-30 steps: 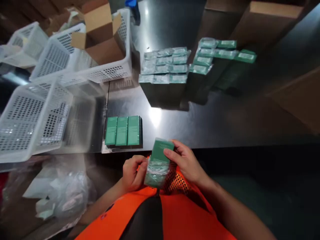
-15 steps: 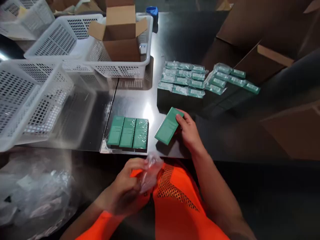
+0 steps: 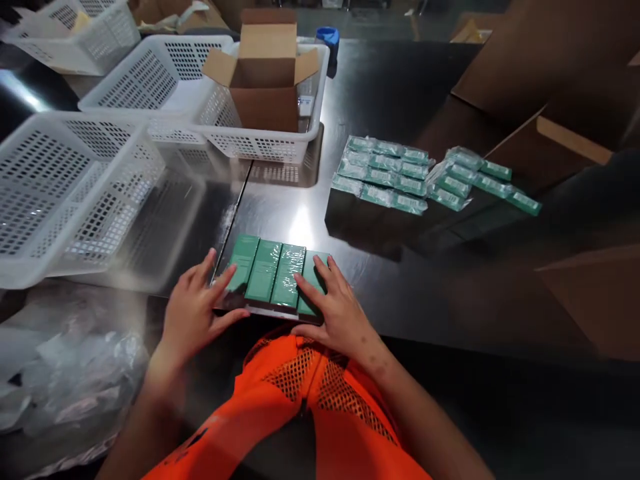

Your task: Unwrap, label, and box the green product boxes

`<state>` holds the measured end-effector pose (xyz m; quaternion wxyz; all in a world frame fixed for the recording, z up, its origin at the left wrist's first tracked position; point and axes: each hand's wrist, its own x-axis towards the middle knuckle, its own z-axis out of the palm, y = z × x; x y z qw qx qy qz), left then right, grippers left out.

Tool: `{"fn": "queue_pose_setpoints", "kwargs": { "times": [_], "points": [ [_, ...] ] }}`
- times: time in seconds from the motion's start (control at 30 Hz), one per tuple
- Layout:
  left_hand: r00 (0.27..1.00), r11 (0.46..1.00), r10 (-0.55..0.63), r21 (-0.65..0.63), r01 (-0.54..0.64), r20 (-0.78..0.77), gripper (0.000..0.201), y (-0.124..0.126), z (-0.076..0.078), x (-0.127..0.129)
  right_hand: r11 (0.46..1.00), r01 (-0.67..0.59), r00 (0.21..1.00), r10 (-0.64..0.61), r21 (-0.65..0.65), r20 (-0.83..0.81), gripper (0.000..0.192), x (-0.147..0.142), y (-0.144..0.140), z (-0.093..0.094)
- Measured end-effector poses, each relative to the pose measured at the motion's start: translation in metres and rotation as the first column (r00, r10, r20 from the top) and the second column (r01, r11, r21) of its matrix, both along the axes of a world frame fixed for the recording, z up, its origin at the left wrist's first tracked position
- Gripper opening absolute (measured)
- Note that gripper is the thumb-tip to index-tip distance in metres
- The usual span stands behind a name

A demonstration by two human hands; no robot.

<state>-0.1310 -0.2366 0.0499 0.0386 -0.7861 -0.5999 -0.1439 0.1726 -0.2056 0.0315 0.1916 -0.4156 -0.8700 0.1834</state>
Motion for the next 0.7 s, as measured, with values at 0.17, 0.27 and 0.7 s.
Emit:
{"fn": "queue_pose_setpoints", "kwargs": {
  "times": [0.17,0.27,0.7],
  "points": [
    [0.997,0.983,-0.075,-0.168,0.069,-0.027,0.058,0.01,-0.018,0.008,0.999,0.011,0.999,-0.013,0.038,0.044,0.06,-0.01,0.005,-0.009],
    [0.999,0.988,-0.053,-0.145,0.052,-0.008,0.05,0.009,-0.022,0.011,0.996,-0.012,1.0,0.01,0.092,0.02,0.049,-0.014,0.008,-0.011],
    [0.992,0.993,-0.099,0.062,0.104,-0.072,0.038,0.011,-0.027,-0.026,0.991,-0.029,0.997,0.038,0.131,-0.062,0.039,-0.055,0.008,-0.017]
  ]
}}
